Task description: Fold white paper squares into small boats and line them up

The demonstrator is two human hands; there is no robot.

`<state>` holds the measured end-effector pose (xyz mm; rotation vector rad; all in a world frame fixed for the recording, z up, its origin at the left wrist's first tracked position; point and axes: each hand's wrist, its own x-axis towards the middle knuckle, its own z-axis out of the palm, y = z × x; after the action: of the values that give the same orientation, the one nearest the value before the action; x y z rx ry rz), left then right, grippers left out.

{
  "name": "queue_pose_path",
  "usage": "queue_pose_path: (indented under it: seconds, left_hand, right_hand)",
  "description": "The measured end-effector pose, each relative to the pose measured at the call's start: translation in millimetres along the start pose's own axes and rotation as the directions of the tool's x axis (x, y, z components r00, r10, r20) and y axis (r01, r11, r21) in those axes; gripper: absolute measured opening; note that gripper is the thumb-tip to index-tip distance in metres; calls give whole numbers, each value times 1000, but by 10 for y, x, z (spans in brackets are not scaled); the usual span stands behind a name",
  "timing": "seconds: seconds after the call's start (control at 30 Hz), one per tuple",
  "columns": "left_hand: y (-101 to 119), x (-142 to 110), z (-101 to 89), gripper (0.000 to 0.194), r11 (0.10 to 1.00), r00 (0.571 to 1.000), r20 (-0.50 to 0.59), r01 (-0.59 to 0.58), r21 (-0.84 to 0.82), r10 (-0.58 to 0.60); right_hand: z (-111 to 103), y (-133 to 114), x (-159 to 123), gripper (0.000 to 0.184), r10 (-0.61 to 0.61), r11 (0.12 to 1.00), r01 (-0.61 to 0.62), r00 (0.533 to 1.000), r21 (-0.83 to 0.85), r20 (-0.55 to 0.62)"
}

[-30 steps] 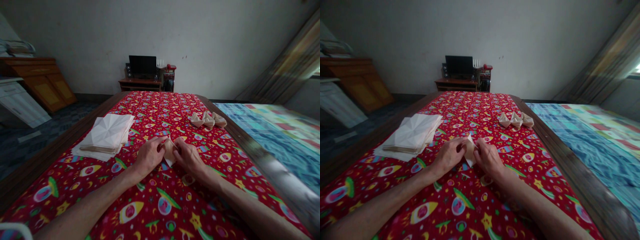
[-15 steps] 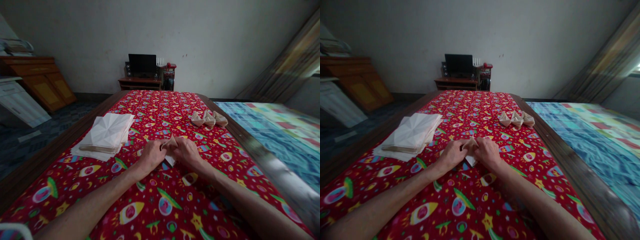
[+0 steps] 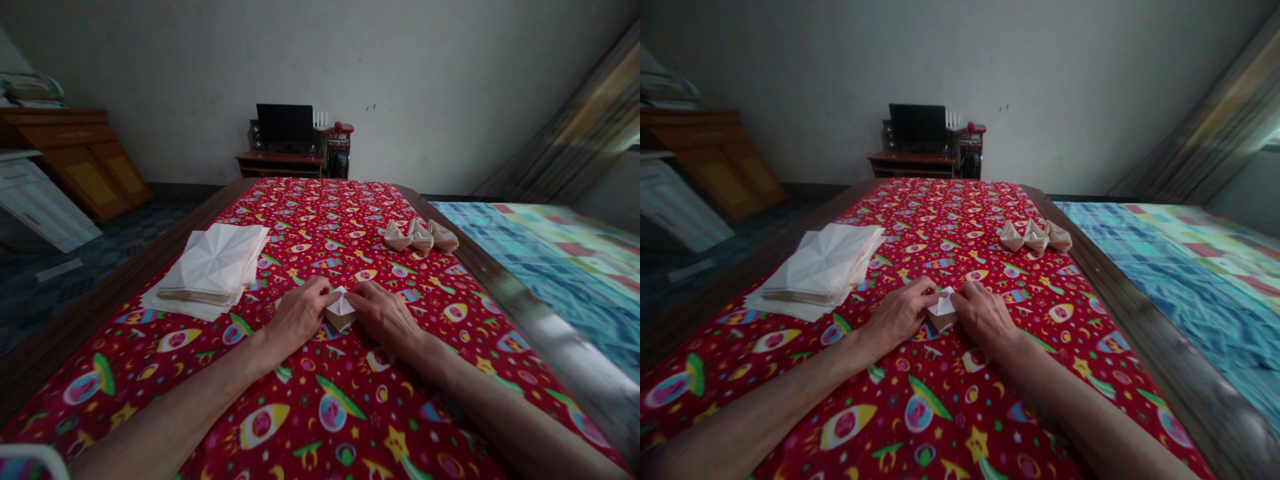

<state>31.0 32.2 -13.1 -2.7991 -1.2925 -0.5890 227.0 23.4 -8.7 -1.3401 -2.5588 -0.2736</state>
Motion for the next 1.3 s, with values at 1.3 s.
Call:
queue_pose_path:
  seconds: [1.3]
  left_hand:
    - [-40, -132, -100, 21, 978, 974, 100, -205, 28, 202]
  right_hand:
    - [-109, -39, -82, 24, -130, 987, 140, 984, -78, 120]
